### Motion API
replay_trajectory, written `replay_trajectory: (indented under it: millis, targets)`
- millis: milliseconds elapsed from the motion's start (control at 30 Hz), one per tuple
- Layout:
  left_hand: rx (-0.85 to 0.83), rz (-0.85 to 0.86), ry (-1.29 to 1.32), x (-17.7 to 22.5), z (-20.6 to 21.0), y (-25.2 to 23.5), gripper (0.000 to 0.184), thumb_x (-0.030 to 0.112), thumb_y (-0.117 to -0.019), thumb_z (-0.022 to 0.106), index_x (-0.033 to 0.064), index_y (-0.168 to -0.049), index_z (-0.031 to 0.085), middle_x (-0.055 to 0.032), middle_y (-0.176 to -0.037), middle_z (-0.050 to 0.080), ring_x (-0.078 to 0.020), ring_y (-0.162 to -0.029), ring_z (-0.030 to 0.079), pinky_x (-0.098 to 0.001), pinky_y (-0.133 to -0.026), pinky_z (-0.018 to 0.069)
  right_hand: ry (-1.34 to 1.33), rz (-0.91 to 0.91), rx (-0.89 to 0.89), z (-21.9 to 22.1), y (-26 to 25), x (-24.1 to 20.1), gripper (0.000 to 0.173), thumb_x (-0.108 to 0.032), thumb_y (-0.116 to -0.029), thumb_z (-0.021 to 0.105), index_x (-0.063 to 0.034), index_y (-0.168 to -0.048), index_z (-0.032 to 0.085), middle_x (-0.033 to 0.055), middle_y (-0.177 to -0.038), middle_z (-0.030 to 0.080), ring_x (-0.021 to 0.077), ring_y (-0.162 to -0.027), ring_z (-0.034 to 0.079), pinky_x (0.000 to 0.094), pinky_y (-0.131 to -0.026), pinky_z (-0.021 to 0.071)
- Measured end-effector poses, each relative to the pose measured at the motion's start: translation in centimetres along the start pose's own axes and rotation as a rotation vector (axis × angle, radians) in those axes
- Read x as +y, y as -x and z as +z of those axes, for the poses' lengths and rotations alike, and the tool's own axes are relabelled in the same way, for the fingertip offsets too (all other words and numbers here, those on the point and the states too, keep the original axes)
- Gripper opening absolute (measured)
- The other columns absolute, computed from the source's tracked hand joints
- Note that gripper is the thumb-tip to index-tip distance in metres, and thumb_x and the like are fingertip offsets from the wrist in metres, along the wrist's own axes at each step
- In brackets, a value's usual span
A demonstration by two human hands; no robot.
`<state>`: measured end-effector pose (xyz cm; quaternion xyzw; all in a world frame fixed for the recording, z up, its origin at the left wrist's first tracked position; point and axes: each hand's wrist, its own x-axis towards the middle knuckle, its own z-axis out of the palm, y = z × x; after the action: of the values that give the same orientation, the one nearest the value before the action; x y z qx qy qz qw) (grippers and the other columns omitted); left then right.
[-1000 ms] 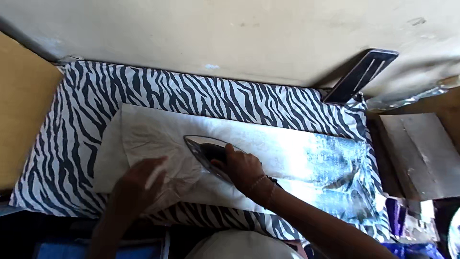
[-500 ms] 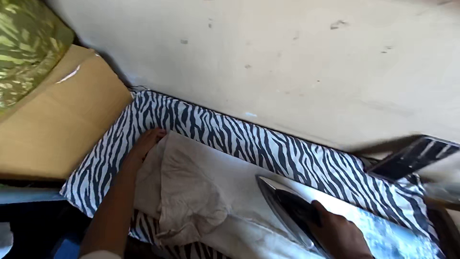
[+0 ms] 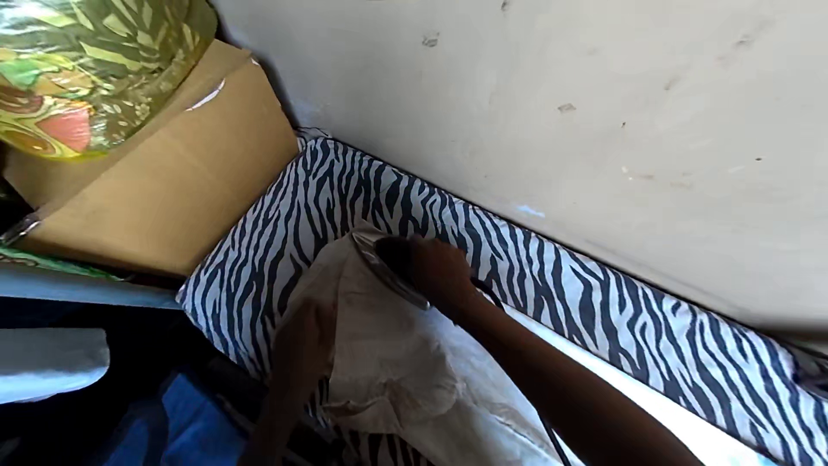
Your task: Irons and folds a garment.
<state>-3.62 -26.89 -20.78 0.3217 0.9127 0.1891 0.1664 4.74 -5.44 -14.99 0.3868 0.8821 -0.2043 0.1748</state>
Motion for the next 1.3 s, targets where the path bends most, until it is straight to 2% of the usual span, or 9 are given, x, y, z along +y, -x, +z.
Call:
replay_trajectory:
  millis: [100,233,433,567,667,833,1033,1133,1300]
  targets:
    - [-0.236,-0.131,0.246,-1.8,1.5,5.6,0.043,0.033,-0.1061,0.054,-0.0067,-0.112,0.068,-0.0218,-0.088,0.069,-0.0349,-0.08,0.068,-0.0541,-0.077,0.0541,-0.051,-0.043,0.073,0.3,-1.3,-0.9,0.03,-0.018,-0.1035,0.06,0.0008,-0.127,0.059,0.0276,-0.111,0.068,0.0478,-0.106,0.067,0.0625,-0.082,0.0545]
    - [-0.21,-0.184,0.459,-4.0,3.6,7.9,0.025,0.02,-0.1008,0.063,-0.004,-0.099,0.071,-0.0125,-0.078,0.066,-0.021,-0.071,0.061,-0.0431,-0.071,0.0513,0.053,-0.109,0.012,1.0,0.9,0.5,0.036,-0.029,-0.1058,0.057,-0.0011,-0.128,0.06,0.0262,-0.114,0.068,0.0457,-0.11,0.066,0.0614,-0.089,0.0527]
    - [-0.208,-0.153,0.231,-3.8,4.0,8.0,0.029,0.023,-0.1031,0.061,-0.005,-0.105,0.07,-0.0215,-0.086,0.069,-0.0371,-0.081,0.066,-0.0571,-0.078,0.051,0.01,-0.042,0.108,1.4,0.0,-0.5,0.026,-0.02,-0.1017,0.063,-0.0021,-0.12,0.064,0.0254,-0.107,0.07,0.0463,-0.102,0.069,0.0631,-0.079,0.0549]
    - [0.258,0.328,0.063,-3.0,5.5,11.1,0.031,0.021,-0.0933,0.065,-0.0021,-0.112,0.073,-0.02,-0.121,0.071,-0.0442,-0.117,0.065,-0.0607,-0.097,0.0497,0.098,-0.125,0.037,1.4,1.1,-0.4,0.03,-0.024,-0.1033,0.061,-0.0015,-0.122,0.064,0.0251,-0.108,0.07,0.0459,-0.106,0.068,0.0627,-0.085,0.0531]
    - [0.124,0.548,0.098,-1.2,7.9,12.7,0.056,0.039,-0.0881,0.072,0.0054,-0.133,0.067,-0.013,-0.137,0.066,-0.0352,-0.125,0.063,-0.0536,-0.101,0.0519,0.013,-0.147,0.151,2.0,0.4,-0.9,0.027,-0.02,-0.0971,0.07,-0.0002,-0.115,0.067,0.0275,-0.103,0.069,0.0487,-0.098,0.068,0.0651,-0.075,0.0545]
    - [0.01,0.462,0.099,-0.5,8.5,13.8,0.05,-0.002,-0.0798,0.075,0.0006,-0.129,0.068,-0.0243,-0.106,0.07,-0.0417,-0.091,0.071,-0.0524,-0.077,0.0598,0.107,-0.206,-0.009,3.3,4.2,0.1,0.029,-0.023,-0.1007,0.063,-0.002,-0.122,0.063,0.0254,-0.106,0.069,0.0463,-0.104,0.067,0.0629,-0.084,0.0527]
    - [0.032,0.667,0.111,-1.8,8.9,14.1,0.015,0.009,-0.0785,0.075,0.0044,-0.092,0.077,-0.0148,-0.092,0.07,-0.0349,-0.09,0.07,-0.048,-0.073,0.0588,0.154,-0.176,-0.014,3.9,5.5,-0.3,0.024,-0.02,-0.1014,0.062,-0.005,-0.12,0.065,0.0229,-0.102,0.071,0.0447,-0.1,0.069,0.0608,-0.078,0.0535]
    - [-0.032,0.665,0.138,-1.3,8.1,14.7,0.02,0.008,-0.0765,0.076,-0.0003,-0.095,0.075,-0.0178,-0.099,0.073,-0.0371,-0.098,0.071,-0.0499,-0.082,0.0583,0.178,-0.228,0.002,3.8,3.9,-1.6,0.023,-0.017,-0.0986,0.066,-0.0082,-0.12,0.066,0.0195,-0.102,0.072,0.0417,-0.098,0.07,0.0588,-0.078,0.0548]
    - [-0.343,0.447,0.033,-0.5,7.5,16.5,0.028,0.016,-0.0984,0.062,-0.0015,-0.119,0.07,-0.0219,-0.091,0.073,-0.0416,-0.087,0.073,-0.0565,-0.08,0.0569,0.128,-0.279,0.114,4.0,3.2,-2.4,0.02,-0.014,-0.096,0.068,-0.0061,-0.114,0.068,0.02,-0.097,0.071,0.0424,-0.094,0.07,0.0593,-0.073,0.0552]
